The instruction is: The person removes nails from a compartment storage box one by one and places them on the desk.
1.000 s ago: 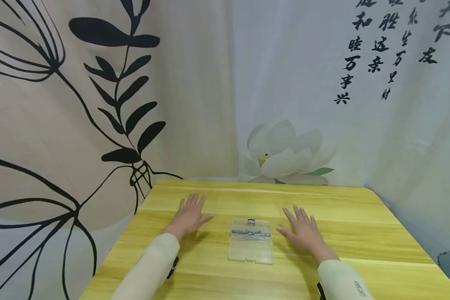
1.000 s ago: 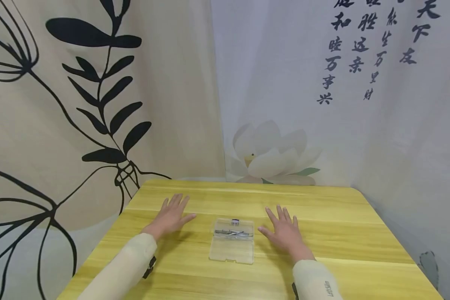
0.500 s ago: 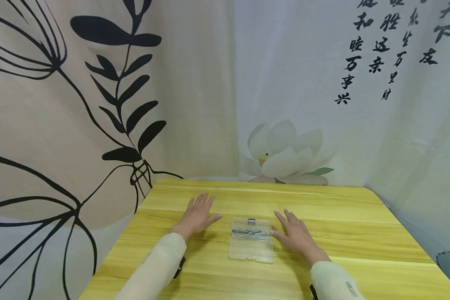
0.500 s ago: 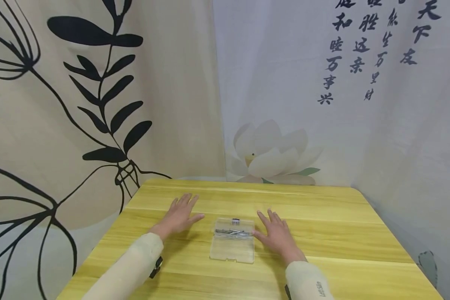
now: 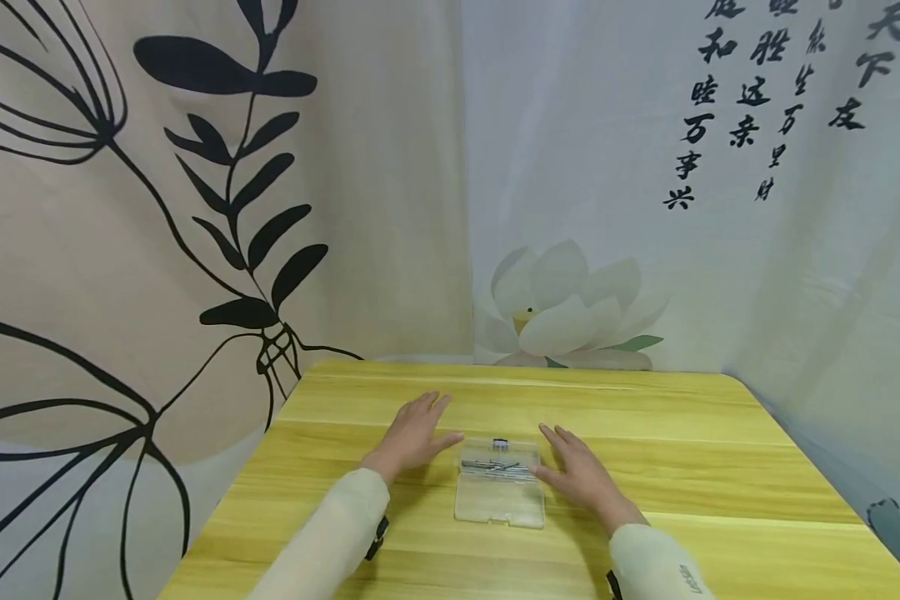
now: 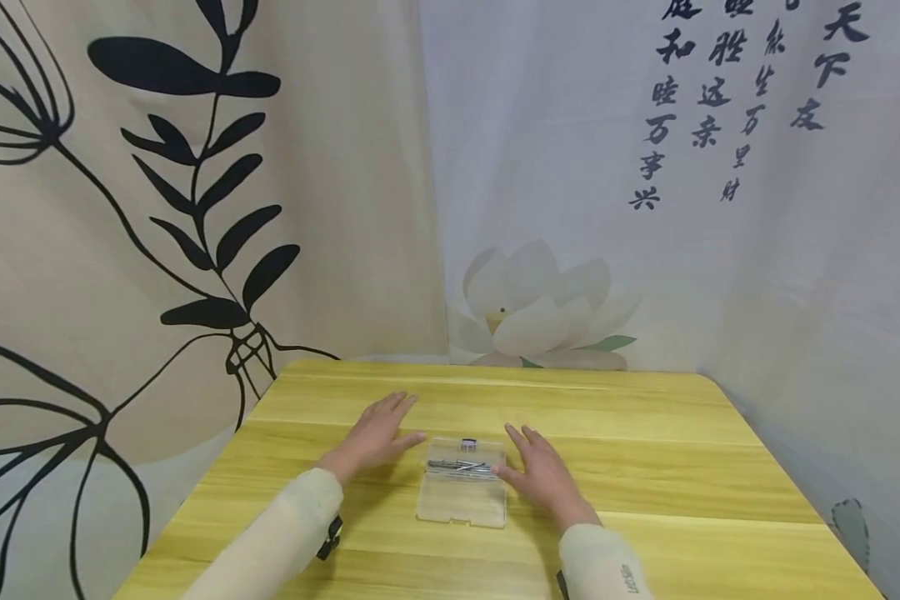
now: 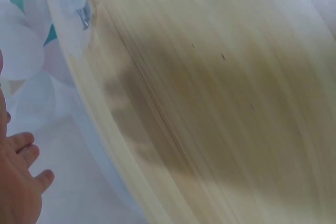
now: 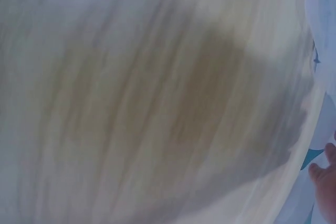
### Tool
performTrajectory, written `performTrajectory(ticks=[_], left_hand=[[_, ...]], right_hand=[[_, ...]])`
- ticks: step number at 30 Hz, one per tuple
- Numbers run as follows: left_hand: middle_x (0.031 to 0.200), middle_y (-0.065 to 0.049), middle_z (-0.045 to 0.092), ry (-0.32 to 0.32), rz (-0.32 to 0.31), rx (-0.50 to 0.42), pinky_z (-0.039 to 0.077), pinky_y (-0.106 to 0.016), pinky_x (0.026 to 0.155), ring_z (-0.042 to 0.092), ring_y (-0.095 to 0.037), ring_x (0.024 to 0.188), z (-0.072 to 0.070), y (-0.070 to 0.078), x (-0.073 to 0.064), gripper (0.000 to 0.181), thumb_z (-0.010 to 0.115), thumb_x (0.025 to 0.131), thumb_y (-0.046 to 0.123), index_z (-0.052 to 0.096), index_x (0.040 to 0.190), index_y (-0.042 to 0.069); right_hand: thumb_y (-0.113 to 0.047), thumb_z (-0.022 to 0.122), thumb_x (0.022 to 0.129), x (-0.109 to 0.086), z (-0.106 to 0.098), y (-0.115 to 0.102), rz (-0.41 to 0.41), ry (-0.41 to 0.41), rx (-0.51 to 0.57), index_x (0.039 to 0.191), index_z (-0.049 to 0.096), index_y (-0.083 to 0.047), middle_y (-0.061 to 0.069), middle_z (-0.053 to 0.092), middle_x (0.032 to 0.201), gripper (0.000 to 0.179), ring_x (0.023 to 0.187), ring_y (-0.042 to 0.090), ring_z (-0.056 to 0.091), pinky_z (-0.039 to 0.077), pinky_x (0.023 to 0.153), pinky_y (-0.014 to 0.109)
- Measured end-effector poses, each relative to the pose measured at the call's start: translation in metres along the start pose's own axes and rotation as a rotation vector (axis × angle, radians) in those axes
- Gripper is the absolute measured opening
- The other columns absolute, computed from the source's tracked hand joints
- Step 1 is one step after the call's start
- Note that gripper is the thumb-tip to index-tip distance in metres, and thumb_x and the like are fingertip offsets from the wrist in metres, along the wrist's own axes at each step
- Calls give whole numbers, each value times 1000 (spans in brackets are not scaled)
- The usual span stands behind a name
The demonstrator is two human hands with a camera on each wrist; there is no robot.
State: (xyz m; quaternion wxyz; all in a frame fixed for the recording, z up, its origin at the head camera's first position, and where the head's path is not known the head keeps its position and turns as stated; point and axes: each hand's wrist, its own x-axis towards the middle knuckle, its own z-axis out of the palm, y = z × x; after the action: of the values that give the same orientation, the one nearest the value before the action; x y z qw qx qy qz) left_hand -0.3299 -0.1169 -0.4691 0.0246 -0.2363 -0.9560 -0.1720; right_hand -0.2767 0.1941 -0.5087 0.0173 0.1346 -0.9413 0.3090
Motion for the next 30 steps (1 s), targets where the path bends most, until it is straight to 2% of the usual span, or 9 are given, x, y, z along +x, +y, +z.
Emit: performTrajectory(ticks=[10, 15, 22, 30], left_hand=[[157, -15, 31, 0, 17, -95, 22, -55, 114, 28, -35, 144, 5, 16, 5, 76, 55, 97, 55, 30, 156, 14], [157, -13, 32, -7, 12, -146, 24, -55, 114, 30, -33, 143, 8, 21, 9, 76, 57, 97, 54, 31, 157, 16], [155, -13, 37, -15, -4, -245, 27, -56, 112, 33, -35, 141, 15, 27, 7, 68, 62, 97, 43, 37, 154, 14], [153, -12, 40, -26, -10, -294, 30, -54, 111, 36, -34, 140, 23, 32, 7, 67, 63, 96, 46, 41, 152, 15]], right_hand=[[-45, 67, 94, 3, 9, -1, 20, 6, 74, 155, 34, -13, 24, 28, 157, 77, 141, 49, 26, 25, 106, 69], [-42, 68, 93, 3, 13, 1, 37, 29, 121, 154, 37, -12, 24, 31, 155, 74, 141, 47, 28, 24, 108, 67], [-37, 71, 92, 5, 20, 2, 44, 54, 176, 150, 43, -9, 22, 38, 152, 69, 139, 46, 33, 25, 109, 63], [-35, 72, 92, 5, 21, -3, 80, 65, 214, 149, 45, -8, 21, 40, 151, 69, 138, 45, 35, 26, 109, 62]])
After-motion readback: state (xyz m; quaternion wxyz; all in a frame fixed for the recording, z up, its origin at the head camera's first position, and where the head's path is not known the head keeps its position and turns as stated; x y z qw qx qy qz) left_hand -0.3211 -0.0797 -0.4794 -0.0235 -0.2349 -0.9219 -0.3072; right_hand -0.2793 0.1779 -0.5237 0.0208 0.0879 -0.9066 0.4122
